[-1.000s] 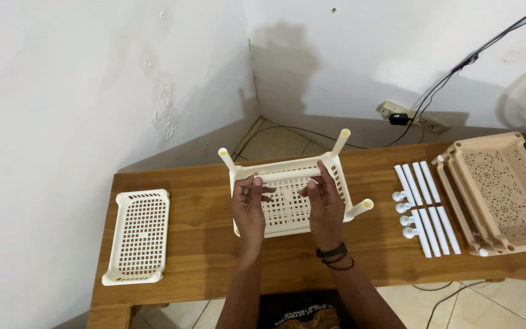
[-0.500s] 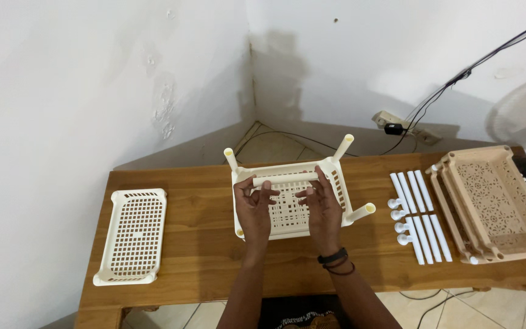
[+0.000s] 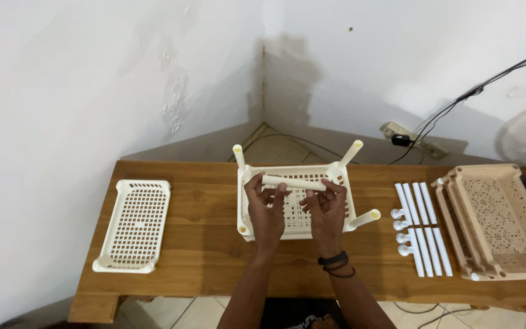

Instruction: The person assembles a white plastic stool by inserting cylindrical legs into the underside of a perforated seat. They handle the seat and legs, aligning and pushing each leg into place on a wooden table.

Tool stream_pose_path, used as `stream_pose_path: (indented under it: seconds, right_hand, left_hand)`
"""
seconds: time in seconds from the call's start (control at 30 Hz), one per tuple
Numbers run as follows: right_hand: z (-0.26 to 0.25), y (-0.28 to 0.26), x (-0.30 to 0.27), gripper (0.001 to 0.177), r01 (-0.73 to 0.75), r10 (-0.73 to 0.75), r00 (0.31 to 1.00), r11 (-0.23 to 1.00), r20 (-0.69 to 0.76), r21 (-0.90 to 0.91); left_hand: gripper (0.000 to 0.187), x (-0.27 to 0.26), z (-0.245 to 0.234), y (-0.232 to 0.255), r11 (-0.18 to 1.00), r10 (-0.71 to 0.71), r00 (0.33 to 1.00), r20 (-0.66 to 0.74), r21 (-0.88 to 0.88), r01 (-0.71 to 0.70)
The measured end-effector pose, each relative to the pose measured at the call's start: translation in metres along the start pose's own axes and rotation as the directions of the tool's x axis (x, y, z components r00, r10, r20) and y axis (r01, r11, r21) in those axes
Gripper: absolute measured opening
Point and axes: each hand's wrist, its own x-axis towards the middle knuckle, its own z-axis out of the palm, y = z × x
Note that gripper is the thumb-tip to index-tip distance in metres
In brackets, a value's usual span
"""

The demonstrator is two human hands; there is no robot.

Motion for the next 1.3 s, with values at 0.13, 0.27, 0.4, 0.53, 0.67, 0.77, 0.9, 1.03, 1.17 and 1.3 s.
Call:
stream_pose_path:
  seconds: [0.13,0.27,0.4,0.53,0.67,0.77,0.9,1.03,1.17,1.3]
  right_hand:
    - [0.001,-0.001,-0.001,0.04,-0.041,0.04,0.999,0.999,0.01,0.015]
    - [0.005,-0.001,0.001,0.041,-0.031,0.031,0.999,0.999,0.018,0.022]
    - [0.007,0.0,0.0,0.039,-0.03,0.029,0.999,0.999,0.036,0.045]
    - [0.008,0.002,0.002,0.038,-0.036,0.034,0.999,0.998,0.043,0.047]
    - [0.005,-0.001,0.008,0.036,-0.031,0.029,0.999,0.994,0.026,0.1]
    - [-0.001,-0.004,0.015,0.031,-0.074,0.074,0.997,0.99,0.006,0.116]
    - [-0.004,-0.002,0.018,0.027,-0.119,0.121,0.993,0.985,-0.008,0.128]
    - [-0.006,-0.001,0.017,0.028,-0.104,0.103,0.995,0.982,0.014,0.155]
    - [-0.005,0.003,0.016,0.032,-0.087,0.079,0.996,0.98,0.05,0.181]
    - [-0.005,0.003,0.012,0.027,-0.077,0.066,0.996,0.978,0.064,0.192]
  left_hand:
    - [0.064,0.002,0.001,-0.001,0.996,0.059,0.998,-0.013,0.064,-0.058]
    - [0.063,0.001,-0.005,-0.004,0.991,0.108,0.994,0.015,0.081,-0.109]
    - [0.062,0.002,-0.008,-0.012,0.99,0.122,0.993,-0.001,0.071,-0.122]
    - [0.062,0.006,-0.009,-0.019,0.991,0.102,0.994,-0.028,0.086,-0.099]
    - [0.061,0.007,-0.007,-0.017,0.992,0.049,0.997,-0.055,0.118,-0.042]
    - [0.058,0.009,-0.004,-0.016,0.987,-0.03,0.998,-0.06,0.153,0.039]
    - [0.056,0.01,-0.002,-0.016,0.985,0.016,0.997,-0.078,0.175,-0.002]
    - [0.054,0.013,0.001,-0.014,0.99,0.013,0.995,-0.094,0.14,0.0]
    - [0.051,0.014,0.002,-0.014,0.992,0.063,0.993,-0.105,0.112,-0.051]
    - [0.053,0.014,0.0,-0.014,0.987,-0.019,0.991,-0.133,0.156,0.04]
